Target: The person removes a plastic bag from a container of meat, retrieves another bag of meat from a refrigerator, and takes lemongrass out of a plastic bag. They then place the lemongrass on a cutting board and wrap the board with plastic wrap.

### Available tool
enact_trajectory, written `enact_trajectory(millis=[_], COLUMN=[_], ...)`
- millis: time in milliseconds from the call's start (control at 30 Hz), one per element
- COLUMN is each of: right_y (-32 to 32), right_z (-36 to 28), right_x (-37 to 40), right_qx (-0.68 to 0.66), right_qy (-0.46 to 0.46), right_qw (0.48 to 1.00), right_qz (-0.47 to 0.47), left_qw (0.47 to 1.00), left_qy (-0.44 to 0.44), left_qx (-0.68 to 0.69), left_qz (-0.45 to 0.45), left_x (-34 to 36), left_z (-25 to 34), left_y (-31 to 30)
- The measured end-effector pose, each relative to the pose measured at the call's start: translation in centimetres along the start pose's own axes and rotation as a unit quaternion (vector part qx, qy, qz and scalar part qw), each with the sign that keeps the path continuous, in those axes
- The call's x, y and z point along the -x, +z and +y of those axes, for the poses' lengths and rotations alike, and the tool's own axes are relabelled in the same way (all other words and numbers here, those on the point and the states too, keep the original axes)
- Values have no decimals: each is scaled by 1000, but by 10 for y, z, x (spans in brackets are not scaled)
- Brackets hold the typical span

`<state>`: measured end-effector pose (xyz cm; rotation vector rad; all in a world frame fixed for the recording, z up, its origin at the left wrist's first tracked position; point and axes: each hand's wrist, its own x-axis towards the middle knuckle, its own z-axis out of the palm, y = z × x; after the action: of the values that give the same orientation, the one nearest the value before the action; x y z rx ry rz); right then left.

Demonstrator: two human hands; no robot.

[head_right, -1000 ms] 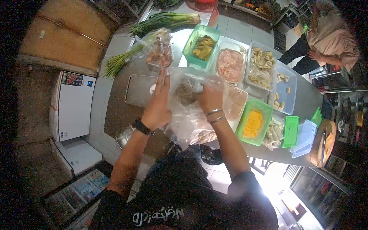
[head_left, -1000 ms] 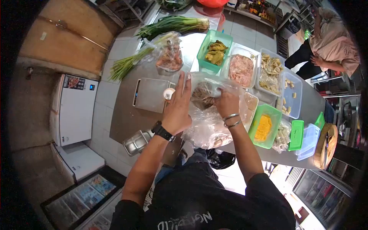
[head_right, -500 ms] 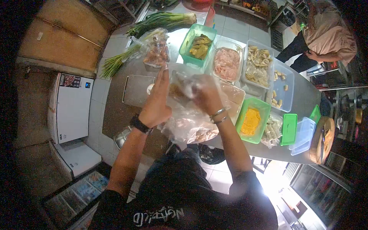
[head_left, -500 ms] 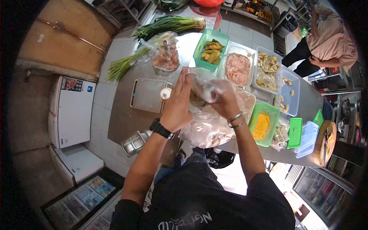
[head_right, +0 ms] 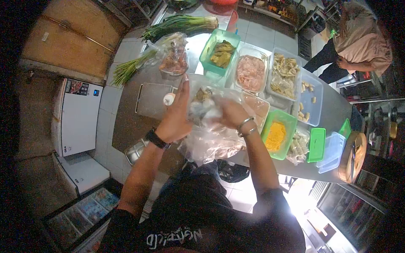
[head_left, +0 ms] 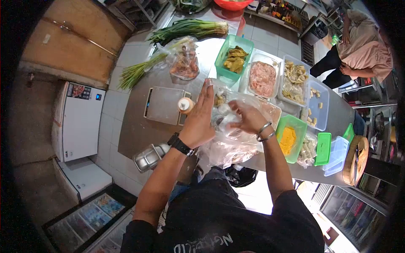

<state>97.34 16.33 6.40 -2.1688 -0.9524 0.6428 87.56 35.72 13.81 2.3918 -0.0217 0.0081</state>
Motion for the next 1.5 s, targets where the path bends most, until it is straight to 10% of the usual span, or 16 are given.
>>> enact_trajectory(millis=[300,400,933,1100,1233,1333,1500], right_y=[24,16,28,-32,-11,23,68], right_z=[-7,0,45,-33,-91,-118,-54], right_x=[-18,-20,-70,5,94,124,113], right_qx=[152,191,196,133,35,120,104], right_qy=[-26,-155,52,-52,-157,-46,-28], right_qw=[988,947,965,986,967,977,940], right_qz=[6,206,166,82,200,171,325], left_qw=[999,999,994,981,982,967,998], left_qy=[20,26,30,56,1,3,25], left_qx=[28,37,59,115,16,-28,-50], left_qz=[12,6,88,144,190,252,25], left_x=[3,6,-49,-63,-23,31,107], left_z=[-6,-5,-38,-36,-10,6,-3], left_y=[-1,-1,-4,-3,-26,-26,8])
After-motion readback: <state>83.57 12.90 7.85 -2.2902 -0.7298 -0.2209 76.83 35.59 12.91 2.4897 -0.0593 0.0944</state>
